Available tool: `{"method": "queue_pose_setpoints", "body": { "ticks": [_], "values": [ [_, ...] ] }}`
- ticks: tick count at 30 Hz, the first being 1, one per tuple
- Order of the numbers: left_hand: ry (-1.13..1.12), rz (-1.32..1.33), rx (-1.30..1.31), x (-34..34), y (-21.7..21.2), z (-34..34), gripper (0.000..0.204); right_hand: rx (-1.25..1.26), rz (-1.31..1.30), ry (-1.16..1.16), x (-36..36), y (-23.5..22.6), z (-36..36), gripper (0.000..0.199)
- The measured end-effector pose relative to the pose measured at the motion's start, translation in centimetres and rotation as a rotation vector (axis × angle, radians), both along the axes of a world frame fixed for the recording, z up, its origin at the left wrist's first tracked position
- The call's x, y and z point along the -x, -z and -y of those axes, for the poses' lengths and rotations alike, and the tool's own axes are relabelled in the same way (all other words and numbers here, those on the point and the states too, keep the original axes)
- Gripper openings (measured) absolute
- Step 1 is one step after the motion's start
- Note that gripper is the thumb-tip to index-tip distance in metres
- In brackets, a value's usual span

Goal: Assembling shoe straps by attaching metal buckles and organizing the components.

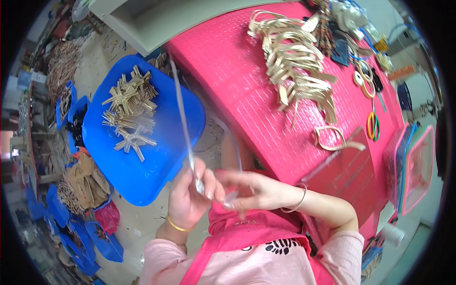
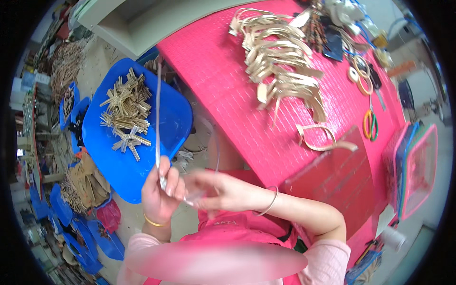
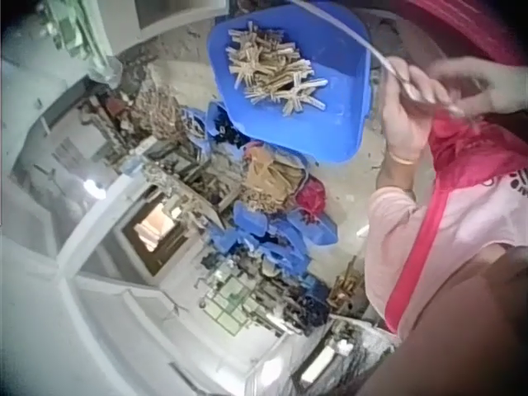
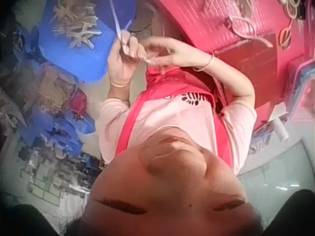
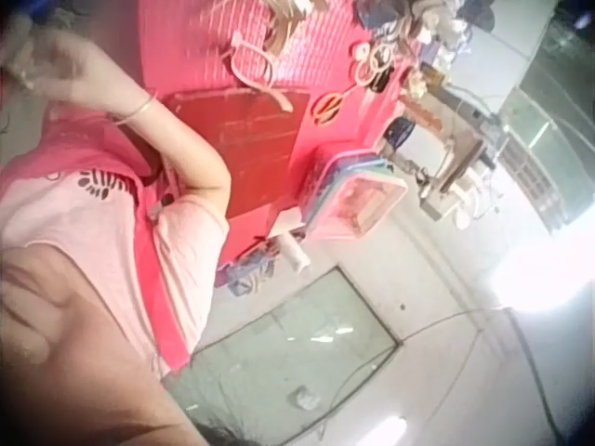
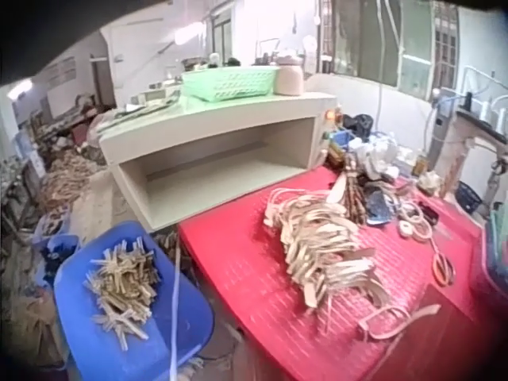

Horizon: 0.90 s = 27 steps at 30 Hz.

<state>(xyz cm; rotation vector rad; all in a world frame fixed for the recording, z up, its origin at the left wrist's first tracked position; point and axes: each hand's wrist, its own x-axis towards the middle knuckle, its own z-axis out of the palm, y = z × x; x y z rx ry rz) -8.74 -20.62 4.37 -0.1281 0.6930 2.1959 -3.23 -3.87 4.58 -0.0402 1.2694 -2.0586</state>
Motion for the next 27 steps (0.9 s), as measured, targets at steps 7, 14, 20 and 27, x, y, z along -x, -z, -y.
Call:
{"method": "queue_pose_setpoints", "body": {
  "ticks": [7, 14, 20, 27],
  "values": [
    [-0.411, -0.521, 0.569, -0.6, 2.6, 9.9, 0.017, -0.982, -0.517, 0.093, -13.9, -2.3, -3.3, 0.015],
    [0.372, -1.129, 0.554, -5.1, -1.3, 0.0, 0.027, -1.547, -1.146, 0.150, -15.8, -4.8, 0.9, 0.013],
    [0.610, -0.342, -0.007, -5.1, 0.4, -8.9, 0.025, -1.517, -1.080, -0.128, -14.9, 0.1, 3.4, 0.014],
    [0.033, -0.622, 0.237, 4.0, -1.9, -7.2, 0.023, -1.693, -0.745, 0.749, -8.7, -1.6, -9.8, 0.029]
  ]
}}
